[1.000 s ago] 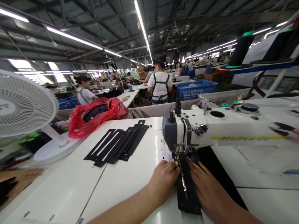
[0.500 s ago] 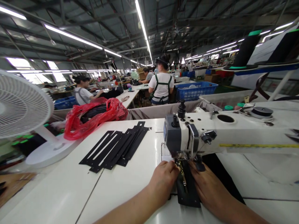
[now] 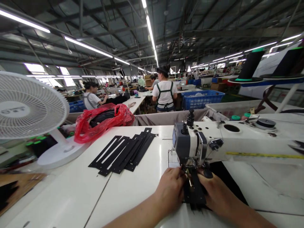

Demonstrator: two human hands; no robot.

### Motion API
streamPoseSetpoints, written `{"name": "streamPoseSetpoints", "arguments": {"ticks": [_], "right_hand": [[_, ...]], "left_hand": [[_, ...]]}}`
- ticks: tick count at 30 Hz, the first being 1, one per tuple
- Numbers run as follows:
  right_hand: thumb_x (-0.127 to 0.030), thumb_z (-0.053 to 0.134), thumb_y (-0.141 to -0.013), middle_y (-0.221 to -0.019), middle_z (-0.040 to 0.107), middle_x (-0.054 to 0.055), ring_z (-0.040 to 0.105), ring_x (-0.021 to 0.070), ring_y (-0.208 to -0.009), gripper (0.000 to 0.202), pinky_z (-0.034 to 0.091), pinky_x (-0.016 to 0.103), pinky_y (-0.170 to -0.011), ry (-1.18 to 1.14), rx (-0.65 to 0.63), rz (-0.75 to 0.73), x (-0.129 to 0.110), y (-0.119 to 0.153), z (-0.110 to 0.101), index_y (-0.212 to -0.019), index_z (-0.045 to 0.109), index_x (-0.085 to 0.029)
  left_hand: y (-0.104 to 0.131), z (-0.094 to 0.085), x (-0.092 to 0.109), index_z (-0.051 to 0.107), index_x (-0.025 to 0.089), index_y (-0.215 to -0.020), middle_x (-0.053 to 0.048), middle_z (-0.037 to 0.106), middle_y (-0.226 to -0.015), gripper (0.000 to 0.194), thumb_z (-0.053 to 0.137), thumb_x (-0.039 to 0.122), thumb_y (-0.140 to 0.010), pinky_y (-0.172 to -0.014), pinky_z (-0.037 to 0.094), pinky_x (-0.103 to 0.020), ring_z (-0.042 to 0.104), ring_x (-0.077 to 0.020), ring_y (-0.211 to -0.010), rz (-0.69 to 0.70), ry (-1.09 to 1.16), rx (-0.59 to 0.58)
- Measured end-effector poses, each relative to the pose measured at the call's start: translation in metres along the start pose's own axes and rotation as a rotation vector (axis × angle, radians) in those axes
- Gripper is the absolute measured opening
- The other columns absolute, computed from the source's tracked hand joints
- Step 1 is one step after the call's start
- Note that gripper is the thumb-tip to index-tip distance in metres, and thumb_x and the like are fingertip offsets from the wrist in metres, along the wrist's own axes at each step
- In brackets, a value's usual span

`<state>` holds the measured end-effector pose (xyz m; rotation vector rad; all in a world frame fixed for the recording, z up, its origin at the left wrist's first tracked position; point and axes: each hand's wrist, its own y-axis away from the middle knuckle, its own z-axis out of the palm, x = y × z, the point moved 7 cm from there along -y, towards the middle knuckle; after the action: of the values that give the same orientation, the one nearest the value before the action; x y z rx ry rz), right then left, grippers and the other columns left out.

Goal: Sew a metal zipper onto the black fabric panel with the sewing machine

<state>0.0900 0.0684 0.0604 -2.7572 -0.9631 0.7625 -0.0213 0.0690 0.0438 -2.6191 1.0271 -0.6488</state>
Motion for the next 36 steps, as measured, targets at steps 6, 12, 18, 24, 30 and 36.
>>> {"name": "streamPoseSetpoints", "arguments": {"ticks": [6, 12, 18, 24, 30, 36], "right_hand": [[-0.015, 0.040, -0.082, -0.085, 0.065, 0.008, 0.061, 0.0207, -0.076, 0.024, 0.049, 0.031, -0.068, -0.033, 0.072, 0.014, 0.015, -0.008, 0.002, -0.093, 0.061, -0.018], [-0.018, 0.040, -0.080, -0.084, 0.066, 0.008, 0.062, 0.0200, -0.078, 0.027, 0.051, 0.031, -0.070, -0.031, 0.141, 0.074, 0.029, -0.008, 0.008, -0.093, 0.063, -0.017], [-0.022, 0.039, -0.083, -0.081, 0.067, 0.009, 0.062, 0.0209, -0.076, 0.028, 0.048, 0.032, -0.068, 0.049, 0.145, 0.206, 0.039, -0.011, 0.014, -0.082, 0.066, -0.017], [-0.022, 0.046, -0.088, -0.063, 0.061, 0.003, 0.058, 0.0139, -0.057, 0.025, 0.046, 0.028, -0.057, 0.164, 0.164, 0.436, 0.064, -0.020, 0.020, -0.071, 0.061, -0.013], [-0.016, 0.043, -0.083, -0.096, 0.065, 0.011, 0.061, 0.0230, -0.092, 0.023, 0.049, 0.037, -0.080, 0.180, 0.210, 0.206, 0.023, 0.011, 0.009, -0.087, 0.066, -0.017], [-0.008, 0.039, -0.082, -0.120, 0.058, 0.012, 0.046, 0.0213, -0.120, 0.042, 0.042, 0.043, -0.098, 0.227, 0.175, -0.190, -0.019, 0.052, 0.013, -0.121, 0.056, -0.015]], "left_hand": [[0.004, 0.004, 0.001, 0.059, 0.017, -0.089, -0.006, 0.056, -0.090, 0.018, 0.054, 0.010, -0.073, -0.076, 0.045, -0.037, 0.052, -0.0212, -0.083, -0.012, -0.054, 0.045], [0.006, 0.003, 0.011, 0.057, 0.019, -0.097, -0.004, 0.055, -0.089, 0.014, 0.055, 0.017, -0.083, -0.070, 0.042, -0.035, 0.050, -0.0201, -0.080, 0.112, -0.135, 0.055], [0.001, -0.002, 0.017, 0.058, 0.015, -0.088, -0.005, 0.053, -0.085, 0.008, 0.051, 0.016, -0.085, -0.071, 0.043, -0.035, 0.048, -0.0203, -0.080, 0.135, -0.156, -0.020], [0.002, -0.007, 0.016, 0.062, 0.015, -0.092, -0.007, 0.055, -0.089, 0.014, 0.049, 0.013, -0.085, -0.075, 0.046, -0.036, 0.052, -0.0205, -0.083, 0.118, -0.116, -0.018], [0.023, -0.014, 0.025, 0.058, 0.010, -0.108, -0.013, 0.059, -0.111, 0.026, 0.048, 0.012, -0.085, -0.090, 0.049, -0.038, 0.057, -0.0217, -0.101, 0.135, -0.097, 0.079], [0.028, -0.018, 0.044, 0.060, 0.005, -0.099, -0.014, 0.065, -0.101, 0.025, 0.039, 0.009, -0.088, -0.092, 0.049, -0.035, 0.062, -0.0201, -0.097, 0.284, -0.204, 0.092]]}}
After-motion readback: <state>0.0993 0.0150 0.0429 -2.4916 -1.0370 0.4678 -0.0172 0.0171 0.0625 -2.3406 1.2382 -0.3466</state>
